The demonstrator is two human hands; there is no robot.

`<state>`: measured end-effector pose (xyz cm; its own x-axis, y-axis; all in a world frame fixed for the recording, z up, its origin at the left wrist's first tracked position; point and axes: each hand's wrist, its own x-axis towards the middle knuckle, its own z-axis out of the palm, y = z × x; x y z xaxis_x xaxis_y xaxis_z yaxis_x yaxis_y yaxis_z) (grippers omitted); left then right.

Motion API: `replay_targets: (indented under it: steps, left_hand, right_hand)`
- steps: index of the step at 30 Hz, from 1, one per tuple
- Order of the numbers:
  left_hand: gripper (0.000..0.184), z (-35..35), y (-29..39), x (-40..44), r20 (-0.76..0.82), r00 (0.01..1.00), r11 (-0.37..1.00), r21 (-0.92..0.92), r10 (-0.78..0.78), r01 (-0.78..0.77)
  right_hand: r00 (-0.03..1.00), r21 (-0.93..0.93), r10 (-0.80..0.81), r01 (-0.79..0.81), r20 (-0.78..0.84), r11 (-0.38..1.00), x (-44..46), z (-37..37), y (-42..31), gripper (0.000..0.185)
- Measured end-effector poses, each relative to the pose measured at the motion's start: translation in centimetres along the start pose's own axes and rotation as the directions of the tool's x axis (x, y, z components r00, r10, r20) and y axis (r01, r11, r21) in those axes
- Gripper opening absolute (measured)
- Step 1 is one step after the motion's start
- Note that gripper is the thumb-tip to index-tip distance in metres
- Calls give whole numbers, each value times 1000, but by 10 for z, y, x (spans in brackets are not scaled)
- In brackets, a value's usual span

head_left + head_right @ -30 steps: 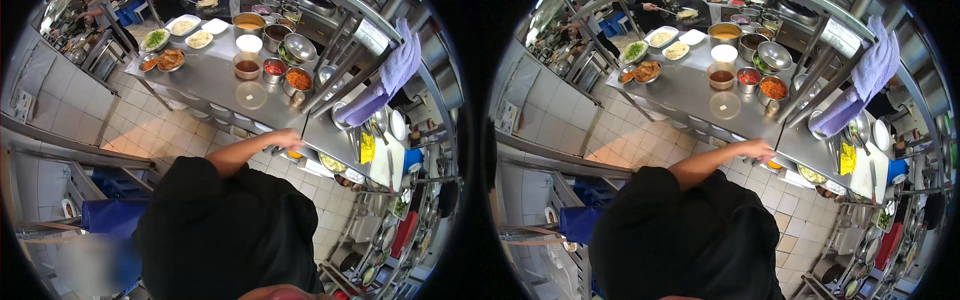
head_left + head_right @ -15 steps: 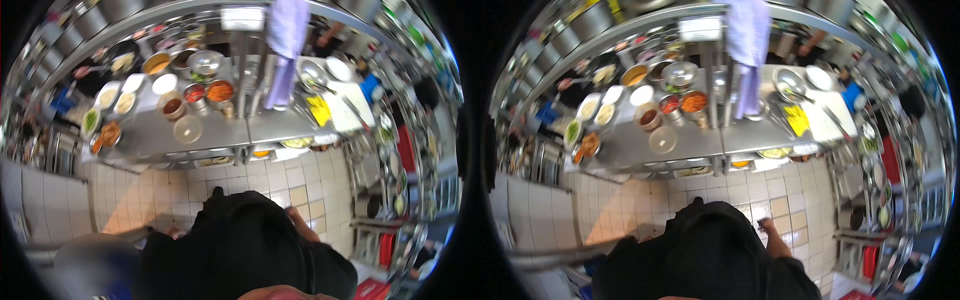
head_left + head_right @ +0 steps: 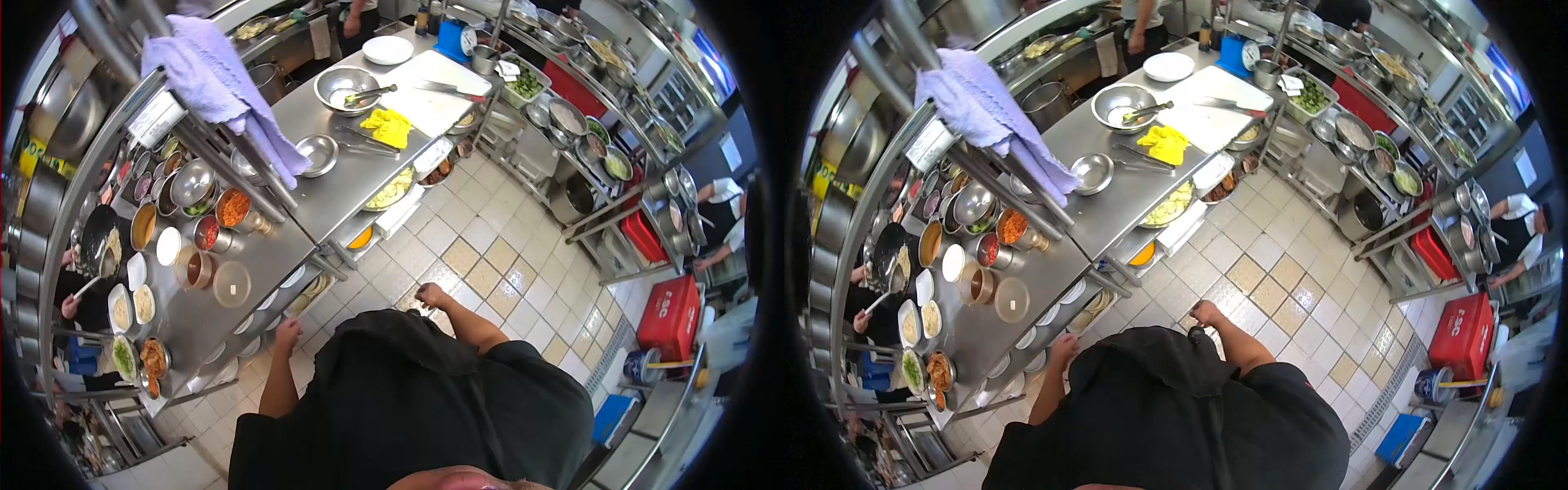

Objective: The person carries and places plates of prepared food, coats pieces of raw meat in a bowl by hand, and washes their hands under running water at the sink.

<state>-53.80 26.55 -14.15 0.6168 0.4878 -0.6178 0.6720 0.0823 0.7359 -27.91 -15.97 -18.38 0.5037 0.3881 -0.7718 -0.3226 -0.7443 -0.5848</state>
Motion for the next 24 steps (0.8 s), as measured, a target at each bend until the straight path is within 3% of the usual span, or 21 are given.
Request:
replay_targets:
  steps: [3,5,7,9,11,13,15,17,19,22,23,24]
  left_hand:
    - [24,7,6,-32,104,994,918,392,24,-63]
    - [24,13,-24,-37,170,983,878,479,-71,-19]
    - [24,18,-50,-42,199,954,850,519,-224,91]
    - [24,27,-62,-45,200,915,818,541,-349,194]
    - [25,40,-67,-40,197,885,803,533,-422,265]
    - [25,57,-59,-31,208,872,812,506,-444,293]
    - [26,77,-47,-9,226,882,854,431,-414,291]
    - [27,98,-26,13,256,902,896,372,-349,241]
    - [30,117,8,32,331,921,918,392,-205,64]
    - [36,143,63,52,438,899,901,386,11,-200]
    - [37,153,82,56,408,913,916,373,-19,-148]
    - [37,164,101,61,379,924,928,359,-48,-99]
  right_hand:
    - [989,103,140,-135,-48,985,-25,-11,57,34]
    - [1000,-134,17,-16,11,991,-7,-10,146,37]
    - [993,-230,-45,69,108,971,-14,-8,209,35]
    - [995,-324,61,-31,84,945,-46,-13,224,32]
    - [961,157,275,-274,15,949,-75,-6,244,30]
    - [955,372,296,-271,-11,888,-106,-9,249,32]
    - [862,485,507,-452,20,749,-126,-24,237,35]
    - [848,507,530,-461,9,729,-124,-38,241,34]
    - [843,515,538,-455,-15,726,-112,-58,239,35]
    - [894,478,434,-334,-113,812,-76,-107,212,32]
    - [911,442,390,-299,-130,846,-60,-127,204,31]
    - [953,227,188,-134,-238,965,-24,-144,216,27]
